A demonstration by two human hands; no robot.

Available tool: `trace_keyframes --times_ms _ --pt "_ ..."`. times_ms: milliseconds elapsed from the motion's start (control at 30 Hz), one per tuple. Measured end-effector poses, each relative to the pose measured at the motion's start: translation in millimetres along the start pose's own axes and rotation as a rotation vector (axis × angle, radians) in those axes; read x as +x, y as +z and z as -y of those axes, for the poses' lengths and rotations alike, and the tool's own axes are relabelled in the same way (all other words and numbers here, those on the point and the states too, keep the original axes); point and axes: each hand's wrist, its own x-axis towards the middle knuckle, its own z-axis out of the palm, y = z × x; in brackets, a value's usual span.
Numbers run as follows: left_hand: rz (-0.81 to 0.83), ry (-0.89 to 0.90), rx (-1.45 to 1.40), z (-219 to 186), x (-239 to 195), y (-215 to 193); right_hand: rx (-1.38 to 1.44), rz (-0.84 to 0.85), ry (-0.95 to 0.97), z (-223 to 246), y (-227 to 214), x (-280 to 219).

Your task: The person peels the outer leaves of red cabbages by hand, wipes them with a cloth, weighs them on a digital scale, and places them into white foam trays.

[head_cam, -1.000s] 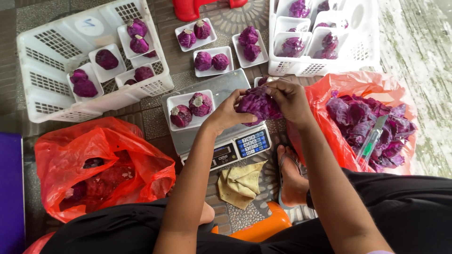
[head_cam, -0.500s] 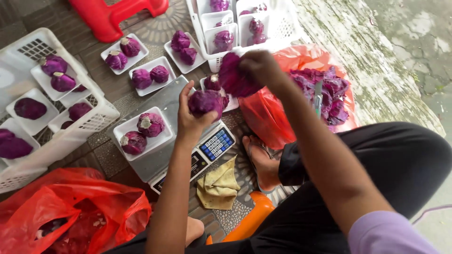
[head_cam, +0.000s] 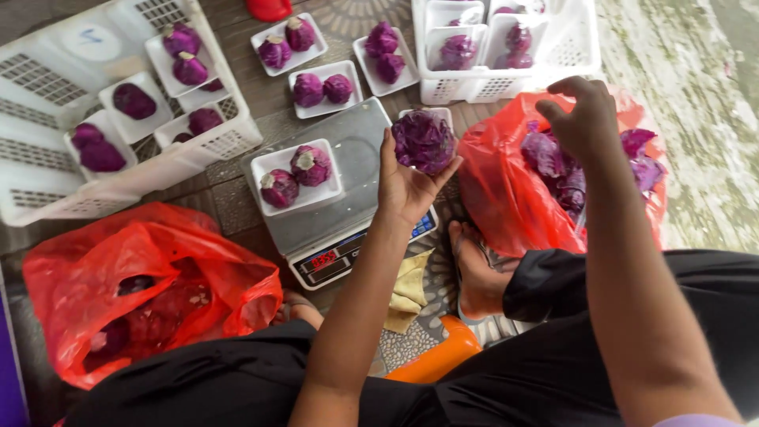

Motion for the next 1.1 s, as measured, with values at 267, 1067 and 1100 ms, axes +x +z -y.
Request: trace_keyframes --times_ms 267,1067,1100 --pt "-0.266 0.182 0.122 -14 -16 20 0.611 0.040 -0.296 81 77 -53" --pt "-0.349 0.737 0.805 16 -10 -2 0.395 -0.297 -0.461 116 103 -74" --pt "-0.345 0.759 0.814 17 -11 -3 0.364 -0.297 -0.442 115 104 -74"
